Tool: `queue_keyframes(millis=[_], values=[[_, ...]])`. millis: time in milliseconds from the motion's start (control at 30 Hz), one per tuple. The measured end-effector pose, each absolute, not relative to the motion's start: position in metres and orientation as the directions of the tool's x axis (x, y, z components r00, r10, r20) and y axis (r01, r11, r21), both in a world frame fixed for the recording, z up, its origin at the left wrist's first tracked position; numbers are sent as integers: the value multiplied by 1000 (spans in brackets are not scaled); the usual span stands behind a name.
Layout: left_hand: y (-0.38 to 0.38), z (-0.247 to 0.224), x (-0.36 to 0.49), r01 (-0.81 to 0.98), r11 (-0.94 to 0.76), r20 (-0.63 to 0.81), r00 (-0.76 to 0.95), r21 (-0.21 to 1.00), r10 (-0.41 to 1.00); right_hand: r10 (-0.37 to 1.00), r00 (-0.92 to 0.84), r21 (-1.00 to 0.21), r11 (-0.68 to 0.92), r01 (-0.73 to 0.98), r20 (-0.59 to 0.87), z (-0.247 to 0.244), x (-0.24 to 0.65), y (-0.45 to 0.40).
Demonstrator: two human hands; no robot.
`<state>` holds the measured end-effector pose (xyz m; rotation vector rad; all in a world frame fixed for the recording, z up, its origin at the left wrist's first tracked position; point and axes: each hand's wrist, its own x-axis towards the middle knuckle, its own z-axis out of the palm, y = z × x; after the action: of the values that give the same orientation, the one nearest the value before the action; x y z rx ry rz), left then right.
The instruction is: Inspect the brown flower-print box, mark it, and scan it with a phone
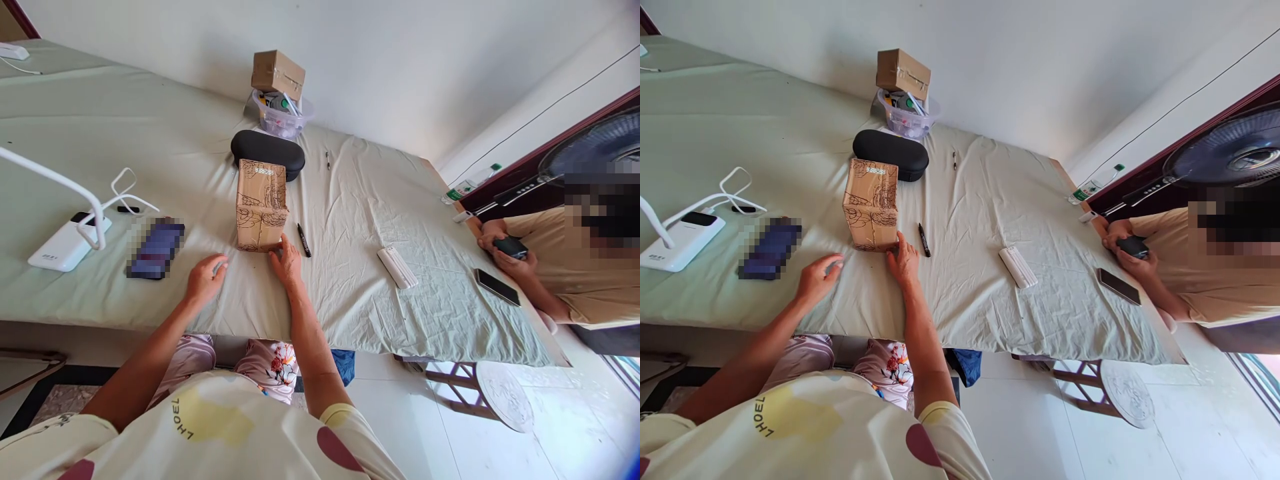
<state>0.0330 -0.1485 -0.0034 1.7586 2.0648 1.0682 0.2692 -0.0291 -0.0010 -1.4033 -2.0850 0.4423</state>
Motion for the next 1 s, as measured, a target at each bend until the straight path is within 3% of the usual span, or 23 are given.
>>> queue_keyframes(millis=[233,333,433,567,833,1000], values=[[-171,27,-35,739,334,392,-618,584,681,904,-306,-623,427,656,298,3,273,-31],[-173,33,-55,667,506,321,-725,547,609,905,-295,-669,426,609,307,5,275,-31],[-175,33,-59,629,629,179,-758,457,627,905,-286,-742,423,520,315,5,277,-30],[-177,31,-52,668,661,97,-725,341,682,919,-234,-815,391,428,318,3,278,-29],[-175,28,-48,617,615,104,-742,490,662,939,-82,-883,341,321,333,7,279,-30],[-185,32,-46,531,598,20,-758,600,652,929,107,-931,339,132,353,16,278,-34]])
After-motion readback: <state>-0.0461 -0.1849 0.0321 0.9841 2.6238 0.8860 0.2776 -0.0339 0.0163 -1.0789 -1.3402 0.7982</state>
